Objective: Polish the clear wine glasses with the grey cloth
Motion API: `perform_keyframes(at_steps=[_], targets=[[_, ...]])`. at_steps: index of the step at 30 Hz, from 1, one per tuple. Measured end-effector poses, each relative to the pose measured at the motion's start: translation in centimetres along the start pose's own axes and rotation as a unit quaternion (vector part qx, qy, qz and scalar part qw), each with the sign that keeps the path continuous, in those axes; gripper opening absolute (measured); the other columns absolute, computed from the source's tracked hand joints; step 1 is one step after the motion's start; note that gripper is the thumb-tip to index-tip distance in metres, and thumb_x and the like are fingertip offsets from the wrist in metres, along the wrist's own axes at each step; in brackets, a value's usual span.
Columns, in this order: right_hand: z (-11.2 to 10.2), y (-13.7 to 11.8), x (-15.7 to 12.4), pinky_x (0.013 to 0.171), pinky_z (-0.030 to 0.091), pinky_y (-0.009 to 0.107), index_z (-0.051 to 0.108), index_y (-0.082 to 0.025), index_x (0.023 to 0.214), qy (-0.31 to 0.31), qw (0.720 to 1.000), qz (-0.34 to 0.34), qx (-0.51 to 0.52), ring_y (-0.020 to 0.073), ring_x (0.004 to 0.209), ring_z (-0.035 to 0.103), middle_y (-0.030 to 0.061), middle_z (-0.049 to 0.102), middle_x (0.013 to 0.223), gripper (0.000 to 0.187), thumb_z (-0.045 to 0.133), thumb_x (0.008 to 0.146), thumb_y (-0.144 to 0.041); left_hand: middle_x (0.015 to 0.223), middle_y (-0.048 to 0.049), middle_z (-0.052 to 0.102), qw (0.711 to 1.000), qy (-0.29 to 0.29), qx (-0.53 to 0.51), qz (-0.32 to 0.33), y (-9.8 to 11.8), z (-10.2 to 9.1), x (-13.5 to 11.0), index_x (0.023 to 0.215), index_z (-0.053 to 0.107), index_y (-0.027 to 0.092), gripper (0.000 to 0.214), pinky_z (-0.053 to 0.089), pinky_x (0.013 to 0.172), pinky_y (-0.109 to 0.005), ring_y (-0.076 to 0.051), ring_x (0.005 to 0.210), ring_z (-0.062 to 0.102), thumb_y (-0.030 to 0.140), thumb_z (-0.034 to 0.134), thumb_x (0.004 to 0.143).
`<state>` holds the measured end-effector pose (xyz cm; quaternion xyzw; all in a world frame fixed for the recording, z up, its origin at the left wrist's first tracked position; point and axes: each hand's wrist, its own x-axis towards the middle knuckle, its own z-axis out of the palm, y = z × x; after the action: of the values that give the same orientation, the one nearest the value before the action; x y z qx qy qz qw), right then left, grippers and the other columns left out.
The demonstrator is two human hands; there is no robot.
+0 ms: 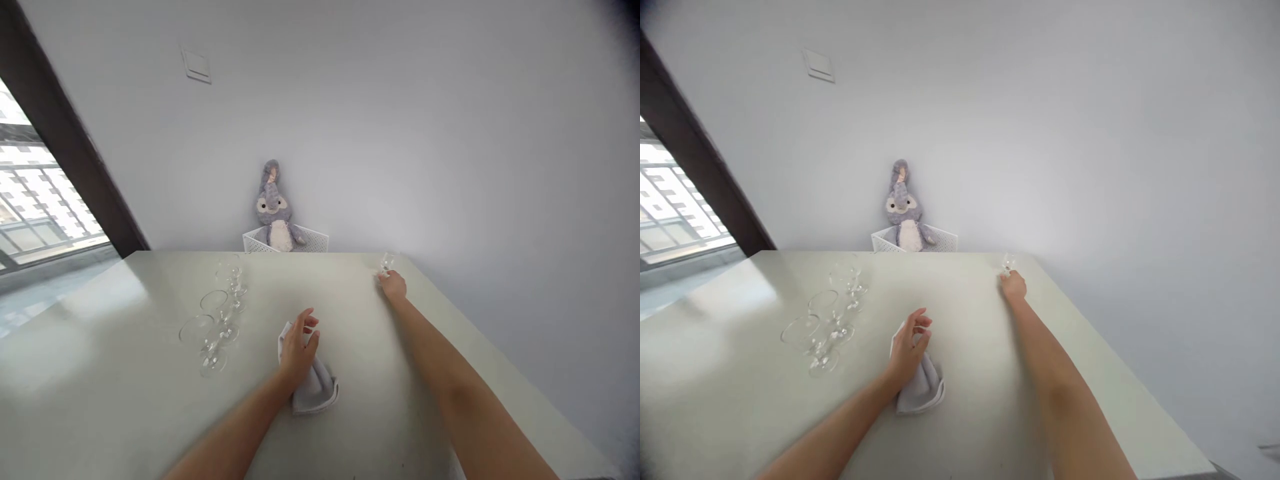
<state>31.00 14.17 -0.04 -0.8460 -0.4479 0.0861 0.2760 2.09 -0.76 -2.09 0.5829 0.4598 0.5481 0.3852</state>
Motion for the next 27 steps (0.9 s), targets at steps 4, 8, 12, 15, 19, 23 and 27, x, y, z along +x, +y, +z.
perform_keyframes(at_steps=[4, 8, 12, 15, 19, 23, 27], targets=[[-1.2, -0.2, -4.0, 0.073, 0.04, 0.031, 0.049, -0.007, 0.112, 0.009, 0.998, -0.028, 0.049, 0.0226, 0.088, 0.057, 0.017, 0.061, 0.095, 0.037, 0.04, 0.083, -0.027, 0.091, -0.0021, 0.06, 0.998, 0.03, -0.048, -0.019, 0.4, 0.0, -0.2, 0.104, 0.057, 0.029, 0.035, 0.041, 0.078, -0.032, -0.018, 0.08, 0.053, 0.022, 0.059, 0.07], [-1.7, -1.8, -12.9, 0.068, 0.041, 0.022, 0.059, -0.019, 0.087, -0.048, 0.977, -0.173, 0.112, 0.0132, 0.073, 0.056, 0.0012, 0.062, 0.079, 0.019, 0.043, 0.082, -0.028, 0.093, -0.0046, 0.057, 0.992, 0.107, -0.046, 0.048, 1.4, -0.3, -0.4, 0.092, 0.06, 0.025, 0.02, 0.037, 0.087, -0.033, -0.019, 0.089, 0.051, 0.023, 0.058, 0.072], [-1.9, -3.8, -22.2, 0.067, 0.041, 0.022, 0.059, -0.019, 0.085, -0.15, 0.854, -0.476, 0.149, 0.0122, 0.07, 0.055, 0.0016, 0.059, 0.076, 0.021, 0.04, 0.086, -0.028, 0.089, -0.0041, 0.053, 0.969, 0.197, -0.06, 0.133, 4.6, -0.9, -1.9, 0.085, 0.058, 0.022, 0.011, 0.038, 0.086, -0.03, -0.017, 0.088, 0.049, 0.024, 0.057, 0.074], [-0.9, -4.7, -25.9, 0.066, 0.043, 0.025, 0.055, -0.017, 0.105, -0.165, 0.836, -0.519, 0.065, 0.015, 0.074, 0.057, 0.0053, 0.06, 0.088, 0.03, 0.046, 0.084, -0.036, 0.085, -0.0004, 0.05, 0.943, 0.268, -0.178, 0.084, 7.3, -2.1, -3.6, 0.085, 0.052, 0.023, 0.011, 0.041, 0.075, -0.026, -0.012, 0.077, 0.05, 0.024, 0.056, 0.076], [1.3, -4.9, -27.2, 0.063, 0.045, 0.029, 0.049, -0.012, 0.116, -0.113, 0.849, -0.512, -0.071, 0.0211, 0.079, 0.059, 0.0117, 0.058, 0.099, 0.05, 0.055, 0.078, -0.043, 0.078, 0.0038, 0.048, 0.859, 0.367, -0.345, -0.095, 8.4, -6.1, -5.2, 0.078, 0.046, 0.022, 0.011, 0.043, 0.063, -0.022, -0.007, 0.066, 0.049, 0.022, 0.056, 0.073], [2.4, -4.4, -27.1, 0.062, 0.044, 0.027, 0.052, -0.015, 0.114, -0.097, 0.848, -0.514, -0.083, 0.0185, 0.075, 0.059, 0.0092, 0.059, 0.097, 0.033, 0.045, 0.084, -0.025, 0.072, 0.0021, 0.047, 0.754, 0.409, -0.418, -0.298, 6.5, -11.3, -5.0, 0.079, 0.041, 0.021, 0.011, 0.045, 0.056, -0.022, -0.007, 0.057, 0.049, 0.029, 0.049, 0.079], [2.3, -3.9, -26.1, 0.065, 0.043, 0.025, 0.061, -0.021, 0.098, -0.14, 0.873, -0.465, 0.039, 0.015, 0.074, 0.058, 0.0049, 0.06, 0.091, 0.026, 0.04, 0.084, -0.02, 0.091, -0.0077, 0.055, 0.747, 0.319, -0.47, -0.345, 4.7, -13.8, -3.8, 0.086, 0.036, 0.023, 0.022, 0.05, 0.058, -0.033, -0.016, 0.074, 0.06, 0.045, 0.037, 0.084]])
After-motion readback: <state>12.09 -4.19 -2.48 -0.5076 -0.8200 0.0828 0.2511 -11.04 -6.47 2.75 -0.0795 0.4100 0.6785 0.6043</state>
